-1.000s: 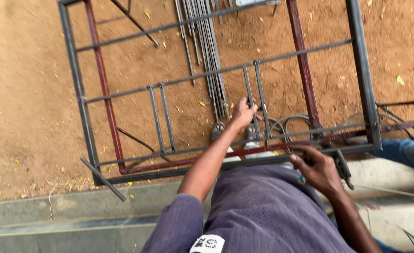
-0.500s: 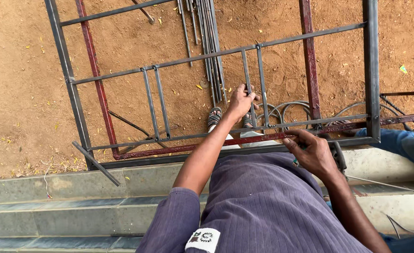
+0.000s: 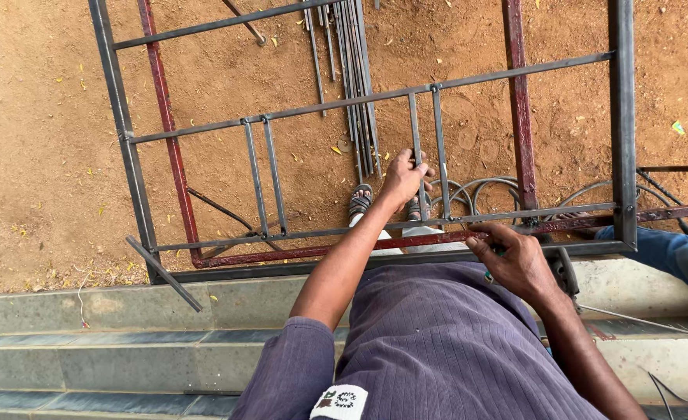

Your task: The person measures a metal frame with a tape measure, places metal rods into the frame, and welds them in place using a welding torch. The person repeats this process for multiple rods, ensuring they are properly aligned and secured.

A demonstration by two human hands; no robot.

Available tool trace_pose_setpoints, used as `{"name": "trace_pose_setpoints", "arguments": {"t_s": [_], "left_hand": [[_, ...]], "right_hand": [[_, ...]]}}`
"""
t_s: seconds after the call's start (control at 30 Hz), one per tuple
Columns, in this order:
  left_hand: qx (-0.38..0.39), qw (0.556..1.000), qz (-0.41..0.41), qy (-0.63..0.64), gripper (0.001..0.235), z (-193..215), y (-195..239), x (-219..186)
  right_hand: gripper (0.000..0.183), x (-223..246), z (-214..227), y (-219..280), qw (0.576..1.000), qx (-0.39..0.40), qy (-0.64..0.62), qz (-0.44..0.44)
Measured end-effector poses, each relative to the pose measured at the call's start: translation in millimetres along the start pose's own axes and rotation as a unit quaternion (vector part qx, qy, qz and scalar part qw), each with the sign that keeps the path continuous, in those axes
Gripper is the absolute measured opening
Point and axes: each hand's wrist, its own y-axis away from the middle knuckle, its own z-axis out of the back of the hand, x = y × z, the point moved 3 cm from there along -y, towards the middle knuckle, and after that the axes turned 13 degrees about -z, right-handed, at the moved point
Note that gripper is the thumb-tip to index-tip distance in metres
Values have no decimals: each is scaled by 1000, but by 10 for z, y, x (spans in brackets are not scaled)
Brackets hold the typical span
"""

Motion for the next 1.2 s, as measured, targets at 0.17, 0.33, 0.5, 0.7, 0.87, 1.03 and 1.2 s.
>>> {"name": "trace_pose_setpoints", "arguments": {"t_s": [0.17,0.33,0.5,0.7,0.87,1.03,1.2], "left_hand": [[3,1000,15,-15,33,6,35,14],[-7,1000,6,5,29,-10,-13,91],[-20,1000,-21,7,22,-29,-27,177],[-37,999,-30,12,17,-34,19,125],[-61,994,-13,86,18,-68,2,67],[-58,997,-31,51,16,-42,-19,93],[-34,991,-28,124,13,-39,-39,126]], "right_hand": [[42,32,5,23,1000,3,16,0],[41,39,0,-9,1000,12,3,5],[35,-133,-56,-145,991,46,-99,-75],[31,-400,-146,-383,864,110,-470,-147],[33,-75,1,-357,810,164,-536,-171],[33,487,196,-209,825,235,-509,-67],[46,962,442,-7,791,311,-522,76]]}}
